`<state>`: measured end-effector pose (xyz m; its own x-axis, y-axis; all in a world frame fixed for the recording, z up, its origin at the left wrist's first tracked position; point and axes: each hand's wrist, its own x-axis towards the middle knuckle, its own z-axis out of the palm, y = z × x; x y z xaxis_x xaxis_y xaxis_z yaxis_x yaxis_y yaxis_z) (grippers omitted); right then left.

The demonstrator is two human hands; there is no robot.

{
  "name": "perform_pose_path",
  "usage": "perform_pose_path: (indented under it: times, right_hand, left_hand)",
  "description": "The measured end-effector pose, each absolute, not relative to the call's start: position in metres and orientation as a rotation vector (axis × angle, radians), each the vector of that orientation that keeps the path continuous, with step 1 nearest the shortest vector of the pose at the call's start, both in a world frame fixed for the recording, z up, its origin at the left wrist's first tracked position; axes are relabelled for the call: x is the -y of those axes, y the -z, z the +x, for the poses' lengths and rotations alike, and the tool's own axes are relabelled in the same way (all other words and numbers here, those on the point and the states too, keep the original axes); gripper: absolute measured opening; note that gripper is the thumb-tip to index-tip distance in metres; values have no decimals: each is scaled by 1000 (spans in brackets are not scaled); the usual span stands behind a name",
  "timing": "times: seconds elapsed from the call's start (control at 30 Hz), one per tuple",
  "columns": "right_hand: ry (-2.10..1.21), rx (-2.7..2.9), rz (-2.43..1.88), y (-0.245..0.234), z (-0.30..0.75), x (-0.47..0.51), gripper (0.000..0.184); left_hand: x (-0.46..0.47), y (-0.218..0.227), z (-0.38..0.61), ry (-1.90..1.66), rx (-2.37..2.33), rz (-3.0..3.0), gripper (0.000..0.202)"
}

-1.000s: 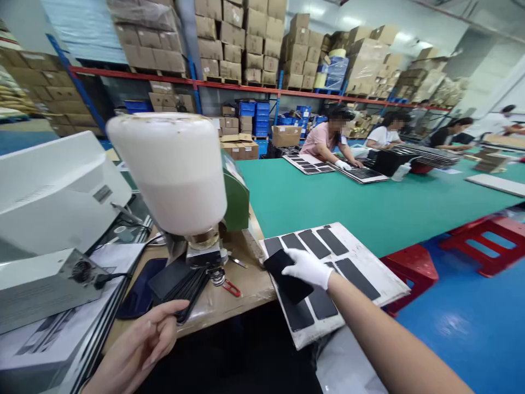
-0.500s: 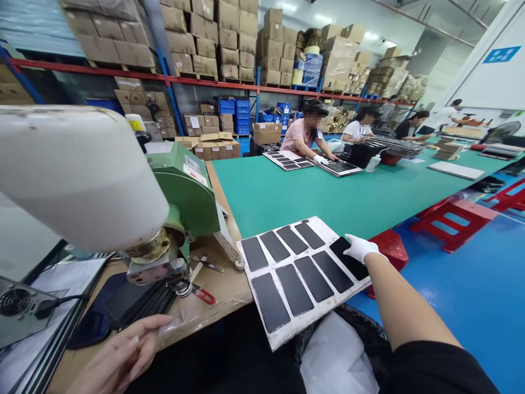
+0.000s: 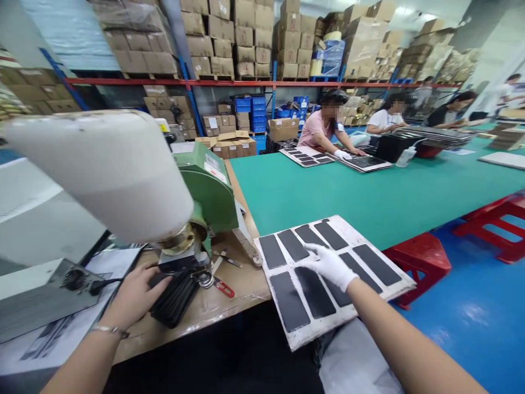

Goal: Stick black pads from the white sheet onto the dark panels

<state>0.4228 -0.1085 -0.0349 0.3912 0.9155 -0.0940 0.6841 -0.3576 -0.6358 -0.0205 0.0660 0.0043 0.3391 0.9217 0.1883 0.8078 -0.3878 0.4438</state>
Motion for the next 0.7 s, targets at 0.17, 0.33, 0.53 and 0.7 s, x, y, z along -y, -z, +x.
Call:
perform_pose_path:
  times: [0.17,0.33,0.53,0.7]
  right_hand:
    - [-892,1717,-1653,46,294,113,40]
    - [-1007,1834,-1464,47,212,122,31]
    - [-1101,1829,-1436,46,175,121,28]
    - [-1351,1624,-1493,41,172,115,27]
  left_hand:
    - [-70,8,-25,-329,-1586,2440,36]
    - [-71,7,-28,-351,-1610,2402,31]
    - [-67,1,-38,-429,-1588,2355,31]
    - [-40,-16,-63,-549,-1518,2263,26]
